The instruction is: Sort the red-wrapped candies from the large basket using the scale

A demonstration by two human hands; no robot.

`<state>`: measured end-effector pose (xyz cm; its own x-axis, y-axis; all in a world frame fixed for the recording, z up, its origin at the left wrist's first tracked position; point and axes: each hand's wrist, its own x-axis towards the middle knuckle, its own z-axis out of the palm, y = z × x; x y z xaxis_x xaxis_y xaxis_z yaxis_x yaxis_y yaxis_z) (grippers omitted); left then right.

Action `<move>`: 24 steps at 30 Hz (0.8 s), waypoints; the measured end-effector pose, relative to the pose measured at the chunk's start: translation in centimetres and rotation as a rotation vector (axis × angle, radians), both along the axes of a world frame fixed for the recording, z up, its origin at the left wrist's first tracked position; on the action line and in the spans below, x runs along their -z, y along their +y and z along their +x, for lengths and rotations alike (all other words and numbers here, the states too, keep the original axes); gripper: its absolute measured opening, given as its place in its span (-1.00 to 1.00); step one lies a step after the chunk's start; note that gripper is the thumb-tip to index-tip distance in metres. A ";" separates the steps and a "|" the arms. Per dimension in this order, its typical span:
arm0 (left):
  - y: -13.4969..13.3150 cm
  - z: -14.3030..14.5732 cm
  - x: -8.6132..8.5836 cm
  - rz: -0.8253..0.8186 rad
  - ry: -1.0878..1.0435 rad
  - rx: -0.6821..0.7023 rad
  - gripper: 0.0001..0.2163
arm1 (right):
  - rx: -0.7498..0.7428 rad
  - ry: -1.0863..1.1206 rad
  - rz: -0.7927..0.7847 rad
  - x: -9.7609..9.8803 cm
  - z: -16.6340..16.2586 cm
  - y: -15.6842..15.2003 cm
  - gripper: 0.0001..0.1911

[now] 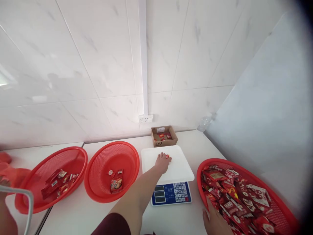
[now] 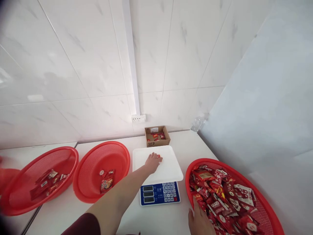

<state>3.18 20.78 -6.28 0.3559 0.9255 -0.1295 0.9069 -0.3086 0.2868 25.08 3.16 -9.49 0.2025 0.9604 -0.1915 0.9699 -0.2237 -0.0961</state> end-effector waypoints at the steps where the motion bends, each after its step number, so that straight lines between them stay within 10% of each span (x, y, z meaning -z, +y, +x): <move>1: 0.1 0.3 0.1 0.002 0.006 0.009 -0.68 | 0.002 0.001 0.001 0.0 0.0 0.0 -0.45; 7: -2.8 -2.5 -0.5 0.068 -0.005 -0.086 -0.67 | 0.020 0.027 -0.015 -0.5 -0.2 0.0 -0.43; 16: -12.6 -17.9 -2.1 -0.054 -0.105 -0.693 -0.58 | -0.032 0.031 -0.030 0.7 0.9 -0.1 -0.39; 24: -17.6 -19.2 -2.1 -0.463 -0.131 -0.462 -0.46 | -0.034 0.032 0.012 1.2 1.2 0.0 -0.38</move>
